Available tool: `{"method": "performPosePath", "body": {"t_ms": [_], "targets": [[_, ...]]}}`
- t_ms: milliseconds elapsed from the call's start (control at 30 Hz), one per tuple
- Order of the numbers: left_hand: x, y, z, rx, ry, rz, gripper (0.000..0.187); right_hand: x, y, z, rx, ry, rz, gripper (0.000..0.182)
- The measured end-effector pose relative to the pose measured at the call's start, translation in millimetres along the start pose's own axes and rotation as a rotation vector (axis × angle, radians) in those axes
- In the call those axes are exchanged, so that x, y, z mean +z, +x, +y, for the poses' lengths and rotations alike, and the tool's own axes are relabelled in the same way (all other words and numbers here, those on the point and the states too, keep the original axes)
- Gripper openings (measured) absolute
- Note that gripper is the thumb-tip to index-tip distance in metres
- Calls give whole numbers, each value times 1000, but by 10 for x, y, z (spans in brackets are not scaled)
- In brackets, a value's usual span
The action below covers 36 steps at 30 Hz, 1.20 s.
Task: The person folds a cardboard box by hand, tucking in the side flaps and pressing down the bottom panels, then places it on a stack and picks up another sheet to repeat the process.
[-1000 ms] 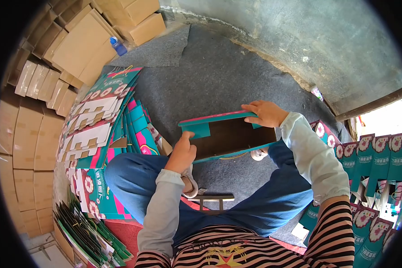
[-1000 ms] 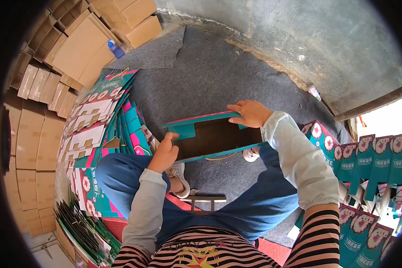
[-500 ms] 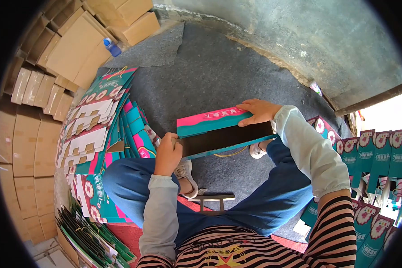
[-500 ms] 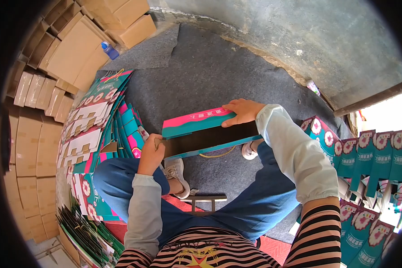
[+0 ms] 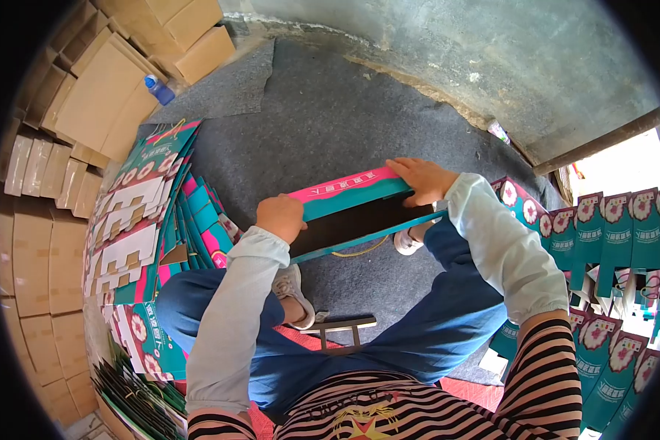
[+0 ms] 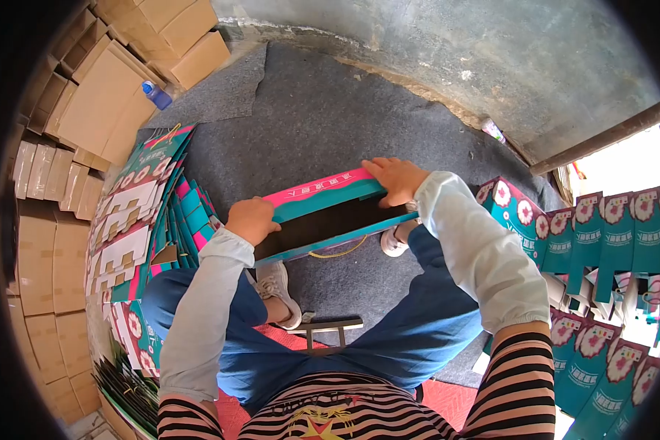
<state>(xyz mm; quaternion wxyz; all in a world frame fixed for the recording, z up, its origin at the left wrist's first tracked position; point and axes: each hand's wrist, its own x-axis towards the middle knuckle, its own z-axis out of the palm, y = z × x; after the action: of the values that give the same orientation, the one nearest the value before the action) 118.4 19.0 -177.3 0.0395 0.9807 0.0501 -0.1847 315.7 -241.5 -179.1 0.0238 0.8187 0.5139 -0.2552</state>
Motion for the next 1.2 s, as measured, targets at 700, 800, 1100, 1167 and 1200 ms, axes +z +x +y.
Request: {"method": "performPosePath", "body": {"t_ms": [700, 800, 1100, 1167, 1200], "targets": [[382, 173, 151, 65, 117, -131, 23, 211, 236, -54, -76, -441, 189, 86], [340, 203, 102, 115, 132, -191, 46, 158, 328, -141, -88, -258, 36, 99], [395, 266, 105, 34, 139, 203, 97, 349, 397, -80, -120, -229, 186, 93], [462, 371, 78, 26, 178, 112, 96, 390, 410, -60, -134, -255, 214, 88], [486, 402, 70, 21, 199, 68, 96, 404, 419, -51, -142, -269, 231, 85]]}}
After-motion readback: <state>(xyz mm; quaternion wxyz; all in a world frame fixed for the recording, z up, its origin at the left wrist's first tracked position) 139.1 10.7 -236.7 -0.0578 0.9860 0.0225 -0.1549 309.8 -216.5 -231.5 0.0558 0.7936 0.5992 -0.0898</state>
